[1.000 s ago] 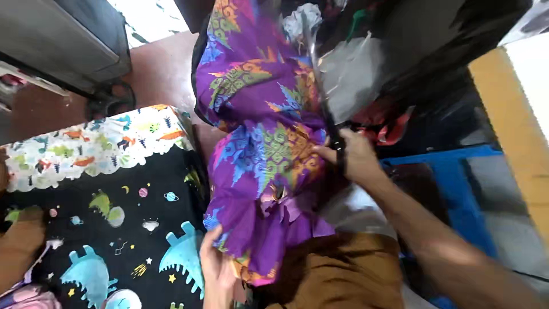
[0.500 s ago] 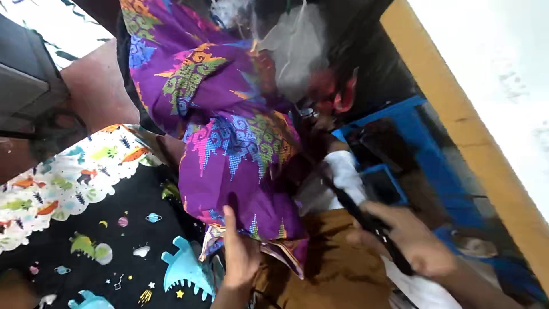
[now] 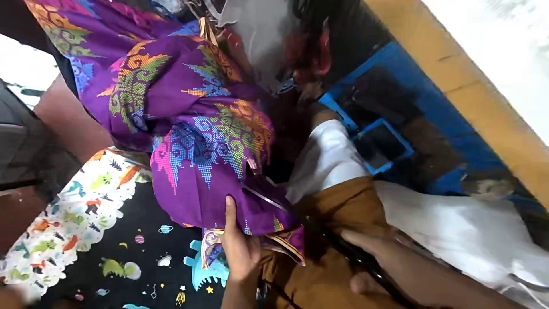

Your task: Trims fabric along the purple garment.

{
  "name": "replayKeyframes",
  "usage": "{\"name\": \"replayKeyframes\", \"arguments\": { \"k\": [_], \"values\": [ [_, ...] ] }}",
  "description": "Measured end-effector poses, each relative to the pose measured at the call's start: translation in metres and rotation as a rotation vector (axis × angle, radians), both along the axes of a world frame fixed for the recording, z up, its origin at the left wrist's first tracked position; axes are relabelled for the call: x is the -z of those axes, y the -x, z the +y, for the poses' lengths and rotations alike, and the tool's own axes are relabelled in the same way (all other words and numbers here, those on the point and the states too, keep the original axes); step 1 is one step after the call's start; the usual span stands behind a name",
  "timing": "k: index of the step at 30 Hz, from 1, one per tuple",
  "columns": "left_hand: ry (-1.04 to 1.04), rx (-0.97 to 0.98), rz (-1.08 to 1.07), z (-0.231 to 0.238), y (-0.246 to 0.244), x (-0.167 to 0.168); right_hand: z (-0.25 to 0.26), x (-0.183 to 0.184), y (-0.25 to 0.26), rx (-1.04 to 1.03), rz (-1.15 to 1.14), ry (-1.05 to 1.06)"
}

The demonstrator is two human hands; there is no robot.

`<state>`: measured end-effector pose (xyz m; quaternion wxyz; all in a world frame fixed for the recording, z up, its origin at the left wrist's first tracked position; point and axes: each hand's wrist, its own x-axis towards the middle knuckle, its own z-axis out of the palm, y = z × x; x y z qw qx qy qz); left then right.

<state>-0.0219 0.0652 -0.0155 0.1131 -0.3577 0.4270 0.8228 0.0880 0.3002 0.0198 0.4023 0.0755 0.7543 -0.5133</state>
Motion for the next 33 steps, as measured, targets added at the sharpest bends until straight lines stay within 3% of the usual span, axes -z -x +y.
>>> {"name": "replayKeyframes", "arguments": {
  "k": [10, 17, 23, 33],
  "values": [
    [-0.079, -0.024, 0.059, 0.008, -0.002, 0.005, -0.034, -0.002, -0.001, 0.067, 0.281, -0.184],
    [-0.069, -0.058, 0.052, 0.015, -0.004, 0.002, -0.029, -0.012, 0.001, 0.156, 0.012, 0.129],
    [-0.044, -0.078, 0.086, 0.019, -0.007, 0.005, -0.032, -0.018, -0.006, 0.284, -0.088, 0.339],
    [0.036, -0.080, 0.047, 0.022, -0.007, 0.004, -0.036, -0.018, -0.007, 0.361, -0.120, 0.465]
  ]
}}
